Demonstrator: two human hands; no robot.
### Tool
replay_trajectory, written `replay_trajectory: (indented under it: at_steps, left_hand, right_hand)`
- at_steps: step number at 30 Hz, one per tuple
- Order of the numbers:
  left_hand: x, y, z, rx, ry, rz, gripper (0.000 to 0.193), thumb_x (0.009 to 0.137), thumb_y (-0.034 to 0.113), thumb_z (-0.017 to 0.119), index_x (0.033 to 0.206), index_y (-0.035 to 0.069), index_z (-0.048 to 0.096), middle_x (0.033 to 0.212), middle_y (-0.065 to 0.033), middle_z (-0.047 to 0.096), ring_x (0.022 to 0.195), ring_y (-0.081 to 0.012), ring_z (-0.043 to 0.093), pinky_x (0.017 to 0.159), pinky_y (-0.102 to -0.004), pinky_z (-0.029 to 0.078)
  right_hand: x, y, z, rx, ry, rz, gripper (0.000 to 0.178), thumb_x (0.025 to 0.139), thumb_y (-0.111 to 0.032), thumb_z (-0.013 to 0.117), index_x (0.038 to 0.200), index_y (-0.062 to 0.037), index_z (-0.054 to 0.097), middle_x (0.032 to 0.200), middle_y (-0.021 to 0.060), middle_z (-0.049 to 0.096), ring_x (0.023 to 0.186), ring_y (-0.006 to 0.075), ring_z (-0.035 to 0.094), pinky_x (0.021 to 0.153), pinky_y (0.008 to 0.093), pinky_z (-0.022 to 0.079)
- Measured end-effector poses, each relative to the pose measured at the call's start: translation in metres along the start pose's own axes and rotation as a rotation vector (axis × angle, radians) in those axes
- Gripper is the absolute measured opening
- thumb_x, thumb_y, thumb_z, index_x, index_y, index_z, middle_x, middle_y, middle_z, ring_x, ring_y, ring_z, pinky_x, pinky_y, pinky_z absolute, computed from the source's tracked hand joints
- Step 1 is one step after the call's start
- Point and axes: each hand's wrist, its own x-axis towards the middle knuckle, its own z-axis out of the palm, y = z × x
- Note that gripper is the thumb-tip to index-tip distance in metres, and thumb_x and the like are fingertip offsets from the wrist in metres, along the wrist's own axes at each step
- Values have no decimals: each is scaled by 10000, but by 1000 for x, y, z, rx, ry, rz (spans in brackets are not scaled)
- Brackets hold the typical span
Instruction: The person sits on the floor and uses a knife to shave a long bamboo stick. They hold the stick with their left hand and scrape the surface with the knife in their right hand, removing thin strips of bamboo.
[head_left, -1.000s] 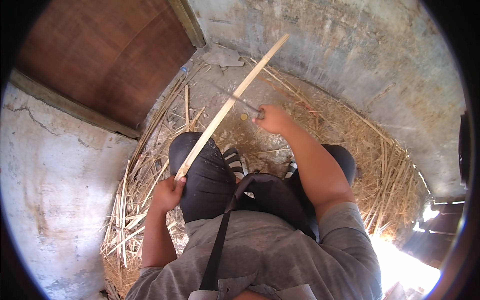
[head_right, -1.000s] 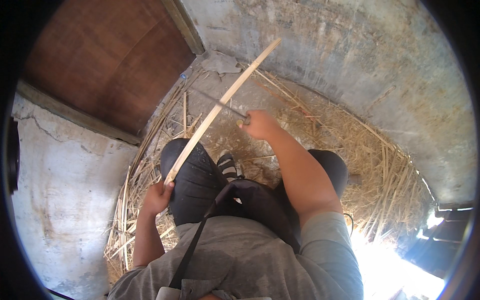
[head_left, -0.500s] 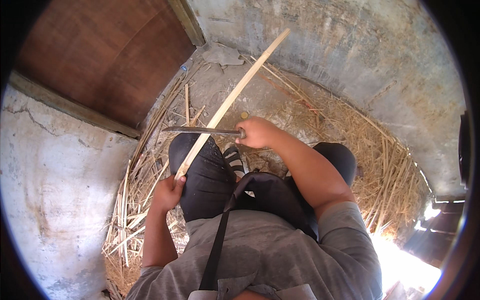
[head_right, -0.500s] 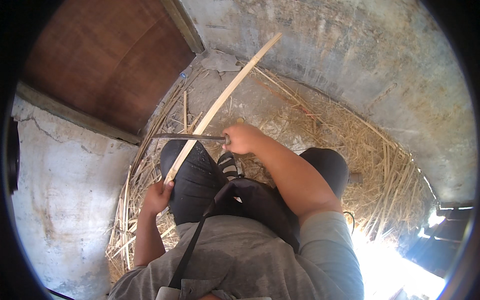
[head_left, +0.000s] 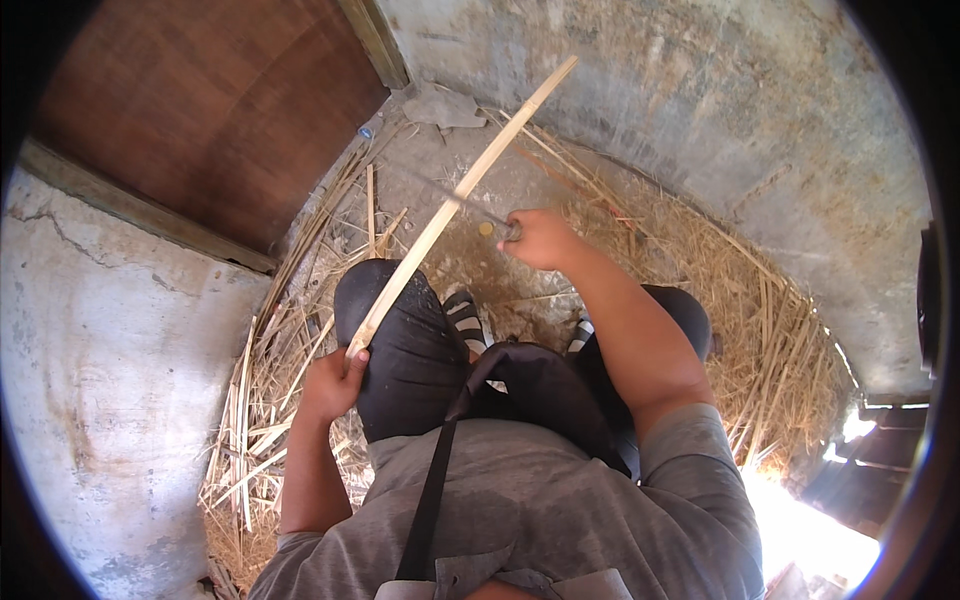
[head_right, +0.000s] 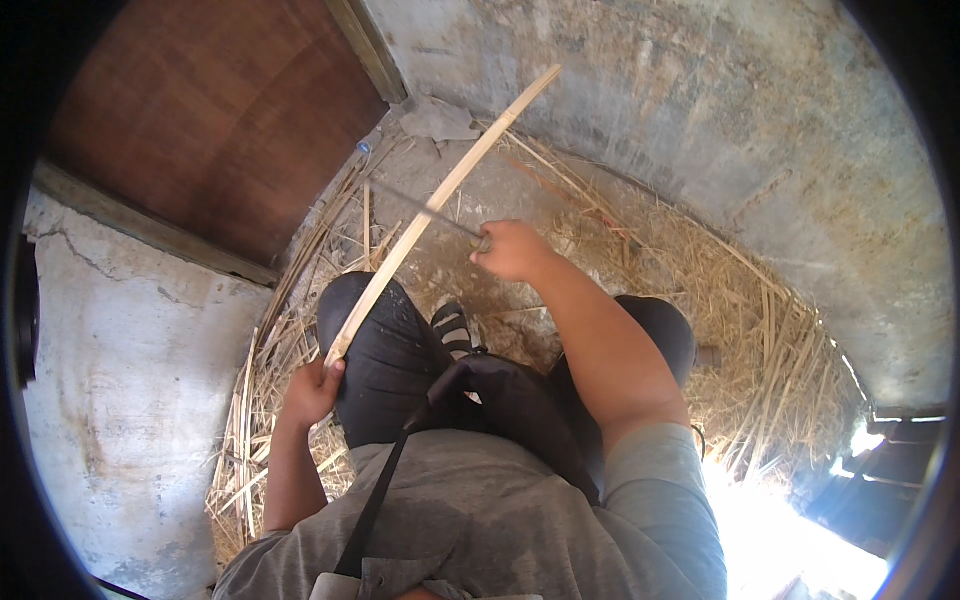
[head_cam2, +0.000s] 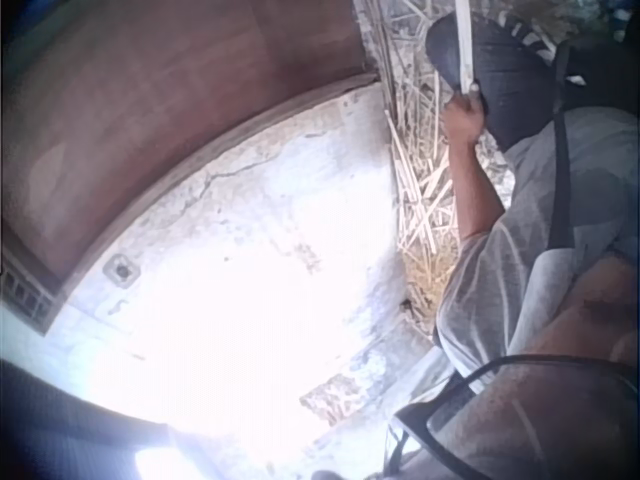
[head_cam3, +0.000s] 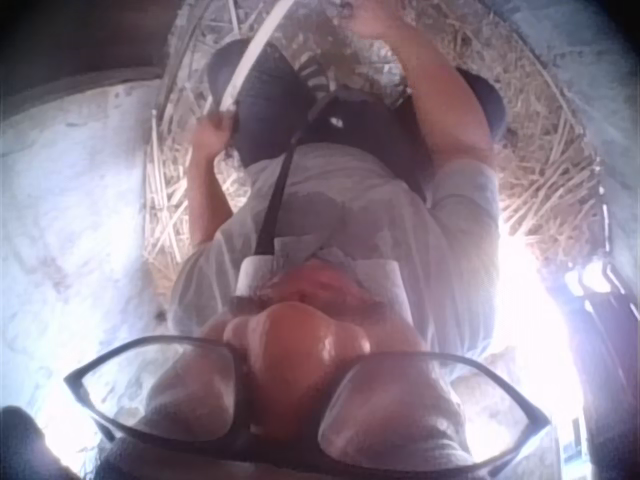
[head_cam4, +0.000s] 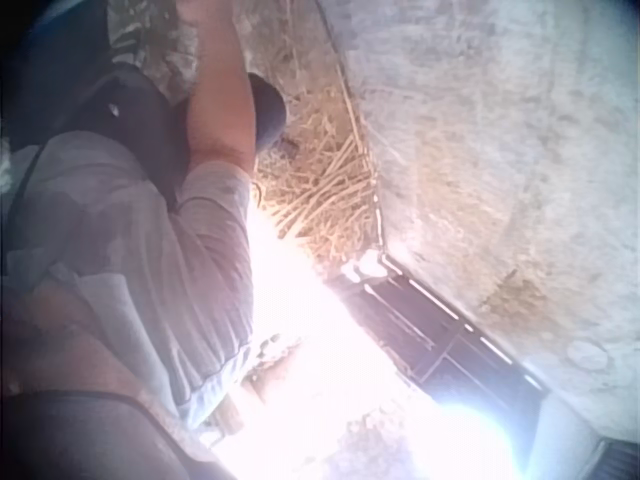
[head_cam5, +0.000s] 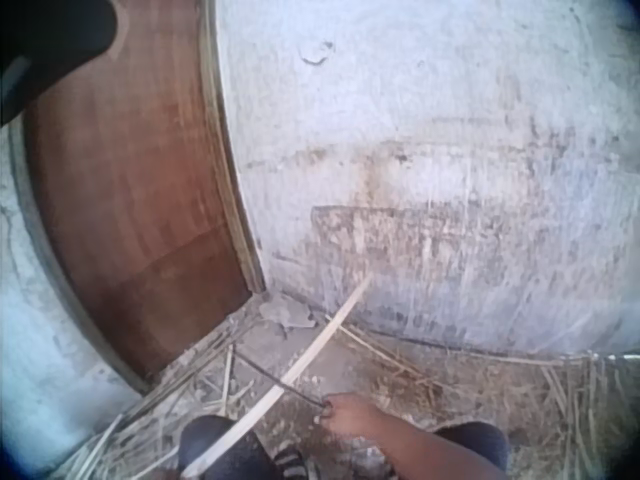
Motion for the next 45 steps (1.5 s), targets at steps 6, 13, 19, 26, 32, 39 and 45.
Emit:
replay_trajectory:
  at_steps: [6, 13, 19, 26, 32, 39, 45]
  left_hand:
    - [-1, 3, -2, 3, -12, -14, 553, 1015, 528, 537, 890, 5, 663, 773, -265, 662, 795, -481, 654, 700, -519, 491]
    - [0, 0, 0, 21, -5, -6, 598, 1006, 573, 529, 894, 1, 664, 769, -263, 665, 801, -479, 660, 701, -517, 495]
    - [1, -2, -1, 8, -25, -8, 635, 1007, 599, 505, 884, -4, 661, 761, -262, 663, 788, -477, 661, 692, -513, 496]
    - [0, -3, 3, -34, -3, 2, 612, 1013, 576, 512, 886, -4, 661, 747, -255, 656, 777, -471, 662, 687, -507, 495]
    - [0, -5, 4, -28, 15, 15, 605, 1010, 572, 522, 878, -3, 656, 751, -259, 654, 778, -476, 657, 686, -511, 492]
    - [2, -5, 4, -6, 6, 21, 600, 1007, 561, 536, 860, -10, 650, 742, -265, 650, 768, -482, 651, 684, -512, 492]
    - [3, -4, 2, -31, 0, 23, 593, 1005, 553, 547, 859, -11, 651, 735, -264, 650, 763, -480, 651, 682, -512, 490]
  right_hand:
    - [-9, -37, 24, -78, -218, -185, 409, 855, -373, 737, 1130, -71, 708, 1055, 213, 717, 1019, 402, 680, 903, 480, 543]
    - [-1, -14, 1, -50, -63, -41, 441, 854, -379, 738, 1135, -41, 706, 1067, 220, 716, 1024, 410, 677, 896, 495, 539]
    - [2, 12, -10, -11, 42, 106, 483, 837, -384, 754, 1142, -12, 700, 1079, 233, 712, 1034, 415, 673, 906, 477, 537]
    - [-6, -17, 18, -44, -143, -105, 462, 840, -382, 755, 1176, -70, 705, 1087, 220, 712, 1047, 418, 669, 919, 479, 534]
    - [-3, -19, 5, -101, -119, -110, 447, 851, -381, 746, 1172, -72, 704, 1070, 220, 714, 1047, 410, 672, 910, 484, 537]
    - [6, 20, -15, -57, 129, 127, 494, 856, -392, 752, 1176, -22, 684, 1071, 225, 711, 1036, 419, 672, 895, 477, 534]
    - [-6, -18, 14, -142, -138, -166, 427, 855, -384, 739, 1154, -81, 706, 1054, 180, 725, 1037, 386, 683, 902, 478, 543]
